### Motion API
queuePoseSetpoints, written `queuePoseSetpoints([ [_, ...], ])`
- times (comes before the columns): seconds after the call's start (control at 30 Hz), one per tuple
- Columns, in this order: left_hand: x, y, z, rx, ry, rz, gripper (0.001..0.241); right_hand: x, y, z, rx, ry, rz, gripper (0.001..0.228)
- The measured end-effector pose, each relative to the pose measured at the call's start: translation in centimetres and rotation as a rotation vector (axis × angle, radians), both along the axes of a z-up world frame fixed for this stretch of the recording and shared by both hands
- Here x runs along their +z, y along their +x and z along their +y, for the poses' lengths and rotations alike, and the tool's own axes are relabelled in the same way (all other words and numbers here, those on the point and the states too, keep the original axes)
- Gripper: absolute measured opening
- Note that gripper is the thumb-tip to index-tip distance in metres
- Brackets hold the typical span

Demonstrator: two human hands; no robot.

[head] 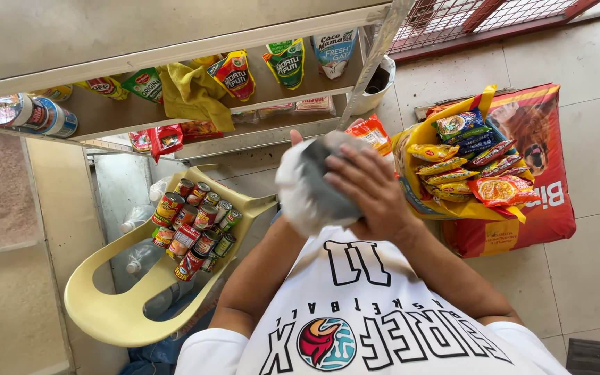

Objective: Wiping down individual instant noodle packets with a cloth and organizing them on the grocery shelves.

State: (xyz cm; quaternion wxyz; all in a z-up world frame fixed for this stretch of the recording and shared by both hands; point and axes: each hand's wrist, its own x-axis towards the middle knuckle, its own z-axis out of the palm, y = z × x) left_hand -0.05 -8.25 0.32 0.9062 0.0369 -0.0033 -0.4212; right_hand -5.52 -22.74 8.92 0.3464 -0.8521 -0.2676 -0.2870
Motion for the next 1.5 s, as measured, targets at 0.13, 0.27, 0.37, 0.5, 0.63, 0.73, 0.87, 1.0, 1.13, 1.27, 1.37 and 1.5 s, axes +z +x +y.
queuePoseSetpoints([
  [0.13,1.1,0.2,0.1,0.005,0.042,-0.001,0.128,-1.7,1.0,-0.4,-0.094,-0.087,-0.051,0.055],
  [0.27,2.7,0.1,0.1,0.016,0.078,-0.001,0.129,-3.1,3.7,-4.2,-0.268,0.003,-0.03,0.059],
  [0.37,7.0,0.0,0.1,0.006,0.175,-0.002,0.116,-2.5,3.7,-5.3,-0.321,0.061,-0.015,0.056],
  [0.5,-2.2,0.1,-0.7,-0.003,0.014,0.101,0.123,-0.2,1.6,-1.7,-0.132,0.1,-0.046,0.067],
  [0.63,-2.0,0.1,-0.7,-0.002,0.008,0.062,0.121,-1.6,1.0,-0.5,0.004,-0.071,-0.068,0.058],
  [0.73,-1.5,0.2,-0.2,0.016,0.005,0.026,0.12,-3.6,2.5,-2.4,-0.069,-0.056,-0.075,0.056],
  [0.87,4.1,-0.1,-0.2,0.01,0.088,-0.023,0.127,-3.8,3.8,-5.3,-0.216,-0.01,-0.026,0.053],
  [1.0,-2.5,0.1,-0.4,0.014,0.017,-0.005,0.131,-2.5,2.1,-3.5,-0.167,0.005,-0.012,0.073],
  [1.13,-2.8,0.2,-0.7,0.015,0.003,0.02,0.131,-1.7,0.2,-0.4,-0.05,-0.033,-0.039,0.065],
  [1.27,-2.9,0.1,-0.4,0.016,-0.008,0.058,0.13,-3.0,1.3,-1.6,-0.121,-0.095,-0.072,0.059],
  [1.37,-2.9,0.2,-0.5,0.015,-0.02,0.083,0.13,-7.2,3.2,-4.8,-0.248,-0.066,-0.066,0.065],
  [1.5,-1.9,0.7,-0.3,0.044,0.035,0.066,0.131,-3.9,2.6,-4.3,-0.308,-0.02,-0.04,0.062],
])
